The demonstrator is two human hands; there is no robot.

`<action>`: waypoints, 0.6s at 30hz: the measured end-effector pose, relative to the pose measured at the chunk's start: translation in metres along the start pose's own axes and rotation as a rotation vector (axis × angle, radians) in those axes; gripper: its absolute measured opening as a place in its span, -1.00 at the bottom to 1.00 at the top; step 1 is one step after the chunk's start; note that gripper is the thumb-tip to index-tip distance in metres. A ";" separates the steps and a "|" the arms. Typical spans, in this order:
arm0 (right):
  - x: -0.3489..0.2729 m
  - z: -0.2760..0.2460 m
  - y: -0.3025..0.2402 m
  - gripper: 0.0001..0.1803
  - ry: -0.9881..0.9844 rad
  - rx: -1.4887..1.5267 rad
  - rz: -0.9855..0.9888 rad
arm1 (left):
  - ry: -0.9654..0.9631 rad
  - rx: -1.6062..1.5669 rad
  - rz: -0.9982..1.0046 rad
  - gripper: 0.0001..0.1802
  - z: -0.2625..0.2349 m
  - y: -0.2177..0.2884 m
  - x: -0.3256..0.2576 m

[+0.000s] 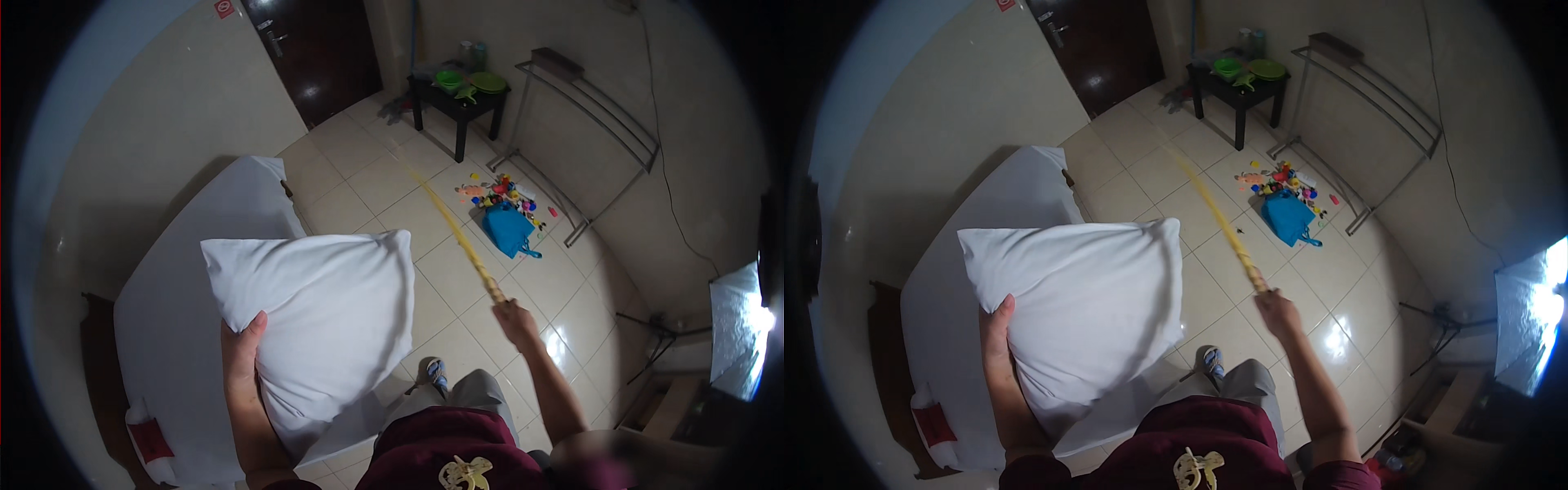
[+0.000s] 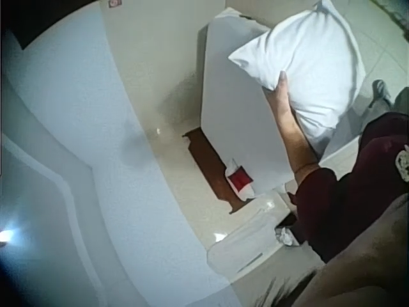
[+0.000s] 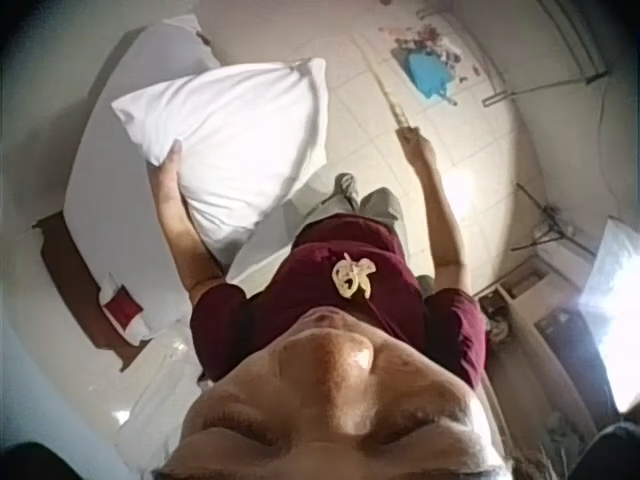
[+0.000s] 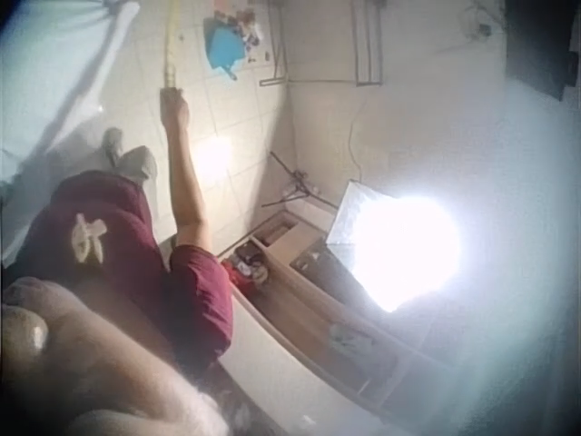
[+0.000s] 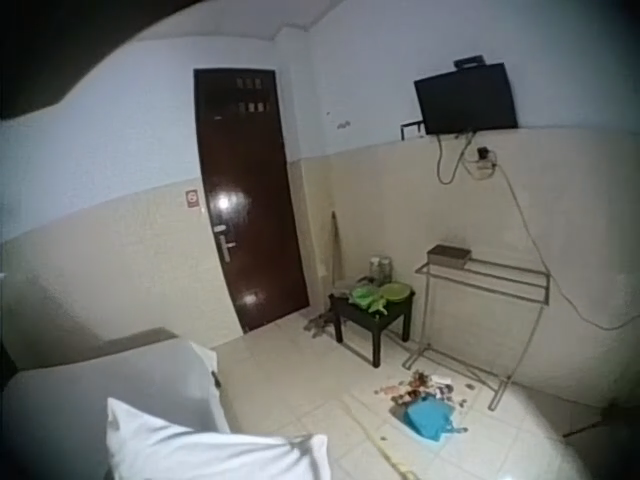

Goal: The recorder cleans and prepares a hotel bed by beating pillows with a stick to remove dust and then placing them into red pillowcases.

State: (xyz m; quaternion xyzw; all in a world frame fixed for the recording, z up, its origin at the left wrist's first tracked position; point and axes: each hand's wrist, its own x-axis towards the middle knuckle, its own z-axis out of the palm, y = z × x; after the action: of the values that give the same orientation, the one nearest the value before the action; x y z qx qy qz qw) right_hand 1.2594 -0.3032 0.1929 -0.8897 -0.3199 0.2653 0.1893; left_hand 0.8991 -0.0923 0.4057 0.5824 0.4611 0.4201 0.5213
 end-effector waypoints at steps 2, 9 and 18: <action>-0.001 -0.012 -0.078 -0.54 0.011 0.096 -0.224 | 0.003 -0.025 0.032 -0.18 0.007 -0.002 0.016; 0.081 0.035 -0.106 -0.53 -0.338 0.142 -0.745 | 0.246 -0.047 0.115 -0.22 0.037 0.015 0.053; 0.258 -0.006 -0.051 -0.54 -0.247 0.152 -0.277 | 0.714 0.067 0.055 -0.32 0.034 0.016 0.119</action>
State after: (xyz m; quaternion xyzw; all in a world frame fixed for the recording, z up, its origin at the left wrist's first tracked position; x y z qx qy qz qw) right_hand 1.4078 -0.0950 0.1331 -0.7811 -0.4390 0.3671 0.2499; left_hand 0.9603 0.0162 0.4188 0.4277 0.6119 0.5956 0.2965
